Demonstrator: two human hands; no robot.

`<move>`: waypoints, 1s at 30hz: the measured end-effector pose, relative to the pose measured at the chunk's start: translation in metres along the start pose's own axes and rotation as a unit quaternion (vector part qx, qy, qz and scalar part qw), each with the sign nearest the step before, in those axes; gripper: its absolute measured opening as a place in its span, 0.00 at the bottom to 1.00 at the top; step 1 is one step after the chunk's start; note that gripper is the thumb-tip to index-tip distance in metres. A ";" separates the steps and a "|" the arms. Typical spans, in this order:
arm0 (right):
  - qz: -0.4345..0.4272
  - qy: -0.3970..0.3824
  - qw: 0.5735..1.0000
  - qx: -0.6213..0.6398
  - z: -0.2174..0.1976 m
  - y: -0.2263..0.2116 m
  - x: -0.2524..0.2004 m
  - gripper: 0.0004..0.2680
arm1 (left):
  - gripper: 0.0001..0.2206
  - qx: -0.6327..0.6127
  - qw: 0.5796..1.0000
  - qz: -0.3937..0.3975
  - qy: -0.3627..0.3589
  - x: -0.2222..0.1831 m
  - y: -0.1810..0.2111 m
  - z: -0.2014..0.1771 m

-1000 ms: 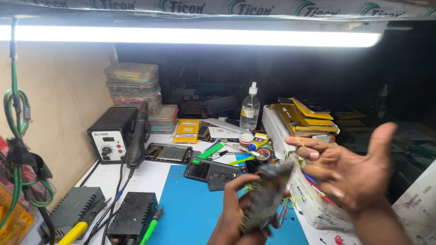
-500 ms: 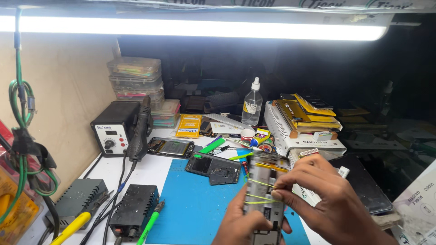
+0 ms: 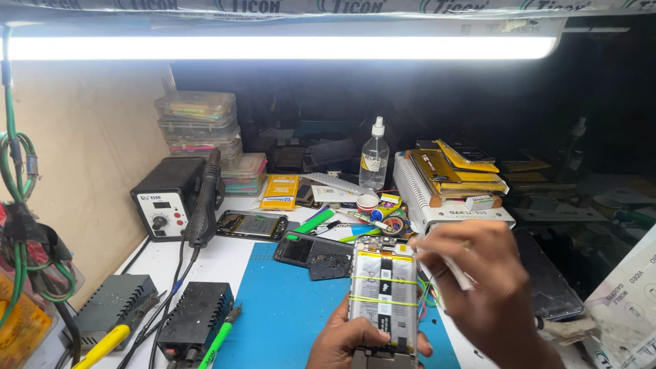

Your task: The person manipulates a mobile phone on a repair bench, fits internal components, applies rubber bands to secure the display, and uses a screwdriver to fasten internal screws.

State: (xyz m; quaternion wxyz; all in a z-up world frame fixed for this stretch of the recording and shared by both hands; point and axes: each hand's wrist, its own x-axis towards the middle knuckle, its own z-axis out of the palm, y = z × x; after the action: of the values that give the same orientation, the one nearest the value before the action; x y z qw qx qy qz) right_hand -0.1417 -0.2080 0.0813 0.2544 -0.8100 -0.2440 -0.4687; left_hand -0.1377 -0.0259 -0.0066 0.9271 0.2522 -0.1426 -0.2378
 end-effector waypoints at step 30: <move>-0.186 0.021 0.981 0.050 0.116 0.046 0.026 0.13 | 0.12 0.161 0.978 0.060 0.118 0.130 0.107 -0.091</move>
State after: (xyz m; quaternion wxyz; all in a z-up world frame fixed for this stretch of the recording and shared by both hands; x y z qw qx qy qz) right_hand -0.0273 -0.1638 0.0459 0.2080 -0.7263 -0.4084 -0.5123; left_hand 0.0468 0.0247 -0.0061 0.8971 0.4156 -0.0832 -0.1244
